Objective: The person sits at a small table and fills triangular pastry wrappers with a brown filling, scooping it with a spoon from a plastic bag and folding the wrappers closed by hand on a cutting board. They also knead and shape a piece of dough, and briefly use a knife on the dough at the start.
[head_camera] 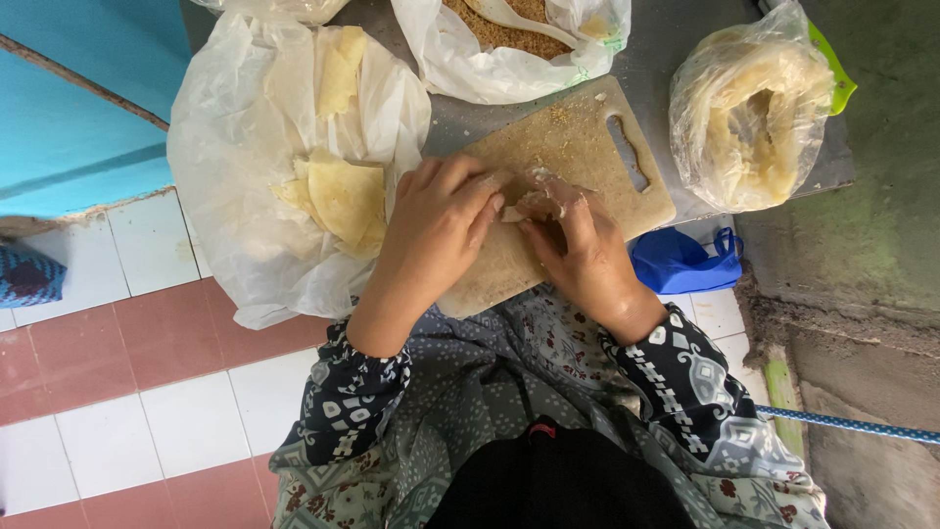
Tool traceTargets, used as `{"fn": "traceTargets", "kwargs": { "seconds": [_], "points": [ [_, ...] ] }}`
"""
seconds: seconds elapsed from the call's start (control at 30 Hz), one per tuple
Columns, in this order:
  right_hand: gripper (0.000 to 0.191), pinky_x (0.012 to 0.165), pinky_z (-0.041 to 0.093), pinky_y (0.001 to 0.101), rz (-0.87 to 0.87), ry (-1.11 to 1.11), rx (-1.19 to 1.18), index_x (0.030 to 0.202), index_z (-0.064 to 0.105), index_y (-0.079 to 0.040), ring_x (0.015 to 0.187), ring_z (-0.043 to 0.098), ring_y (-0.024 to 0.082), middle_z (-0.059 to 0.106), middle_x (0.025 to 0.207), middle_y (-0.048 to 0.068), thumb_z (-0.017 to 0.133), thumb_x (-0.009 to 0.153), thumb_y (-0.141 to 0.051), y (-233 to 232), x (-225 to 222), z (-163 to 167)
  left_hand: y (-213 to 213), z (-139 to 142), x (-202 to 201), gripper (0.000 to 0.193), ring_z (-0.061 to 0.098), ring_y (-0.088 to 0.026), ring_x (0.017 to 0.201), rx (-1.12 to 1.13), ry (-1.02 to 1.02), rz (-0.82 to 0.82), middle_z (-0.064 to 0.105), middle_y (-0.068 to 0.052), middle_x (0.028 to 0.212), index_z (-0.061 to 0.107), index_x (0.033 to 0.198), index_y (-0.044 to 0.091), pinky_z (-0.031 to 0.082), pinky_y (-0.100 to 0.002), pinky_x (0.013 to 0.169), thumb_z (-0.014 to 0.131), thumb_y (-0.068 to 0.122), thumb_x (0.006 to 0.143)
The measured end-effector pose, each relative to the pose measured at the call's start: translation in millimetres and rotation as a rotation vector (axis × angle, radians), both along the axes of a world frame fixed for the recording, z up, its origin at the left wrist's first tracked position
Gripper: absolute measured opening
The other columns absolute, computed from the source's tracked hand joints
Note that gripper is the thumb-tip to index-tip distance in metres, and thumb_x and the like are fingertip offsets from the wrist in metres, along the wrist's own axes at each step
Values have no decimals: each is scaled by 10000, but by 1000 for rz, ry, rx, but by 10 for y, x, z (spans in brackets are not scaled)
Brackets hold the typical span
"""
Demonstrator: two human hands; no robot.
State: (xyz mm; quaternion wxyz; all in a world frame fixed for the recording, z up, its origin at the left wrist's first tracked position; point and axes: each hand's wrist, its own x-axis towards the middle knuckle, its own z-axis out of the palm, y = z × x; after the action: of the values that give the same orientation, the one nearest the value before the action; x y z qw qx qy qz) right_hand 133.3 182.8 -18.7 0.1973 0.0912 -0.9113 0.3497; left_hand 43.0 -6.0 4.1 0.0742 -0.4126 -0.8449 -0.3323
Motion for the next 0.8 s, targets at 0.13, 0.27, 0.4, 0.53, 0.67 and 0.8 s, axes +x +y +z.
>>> {"fn": "traceTargets", "kwargs": {
  "seconds": [0.13, 0.27, 0.4, 0.53, 0.67, 0.8],
  "points": [
    [574, 932, 517, 436, -7, 118, 141, 1418, 490, 4, 1073, 660, 317, 731, 1160, 109, 786, 926, 2, -3, -26, 14, 39, -75, 127, 479, 612, -278, 1120, 121, -83, -29, 669, -24, 1141, 558, 1350, 112, 450, -450, 973, 756, 144, 916],
    [606, 969, 478, 439, -60, 162, 257, 1426, 482, -6, 1118, 653, 325, 713, 1226, 100, 799, 909, -9, -20, -1, 51, 60, -172, 113, 556, 615, -276, 1137, 75, -8, -17, 680, -50, 1201, 512, 1409, 90, 447, -445, 991, 762, 120, 914],
    [660, 1015, 473, 435, -52, 157, 188, 1485, 455, 2, 1160, 644, 347, 688, 1272, 123, 785, 914, 11, -12, 15, -2, 70, -211, 64, 568, 621, -259, 1138, 35, -8, -15, 683, -65, 1164, 503, 1439, 82, 437, -439, 984, 761, 135, 936],
    [649, 1023, 478, 432, -97, 86, 221, 1510, 470, -15, 1136, 639, 349, 679, 1258, 151, 812, 959, -37, 12, -32, -41, 64, -186, 35, 666, 655, -254, 1059, -14, -2, 18, 703, -49, 1053, 452, 1528, 72, 460, -441, 933, 740, 159, 935],
    [732, 1157, 404, 532, -59, 104, 417, 1554, 380, 51, 1340, 574, 386, 617, 1419, 161, 783, 952, -60, 33, -80, 43, -90, -139, 11, 620, 683, -165, 1042, 185, 80, 199, 717, -7, 1180, 291, 1626, 96, 537, -354, 1000, 643, 163, 1120],
    [830, 1181, 373, 563, -43, 113, 436, 1574, 308, 30, 1397, 514, 411, 541, 1526, 213, 795, 913, -94, 59, -127, 36, -542, -17, 205, 571, 697, -136, 1053, 464, -54, 384, 739, -30, 1207, 266, 1626, 102, 530, -270, 907, 617, 152, 1179]
  ]
}}
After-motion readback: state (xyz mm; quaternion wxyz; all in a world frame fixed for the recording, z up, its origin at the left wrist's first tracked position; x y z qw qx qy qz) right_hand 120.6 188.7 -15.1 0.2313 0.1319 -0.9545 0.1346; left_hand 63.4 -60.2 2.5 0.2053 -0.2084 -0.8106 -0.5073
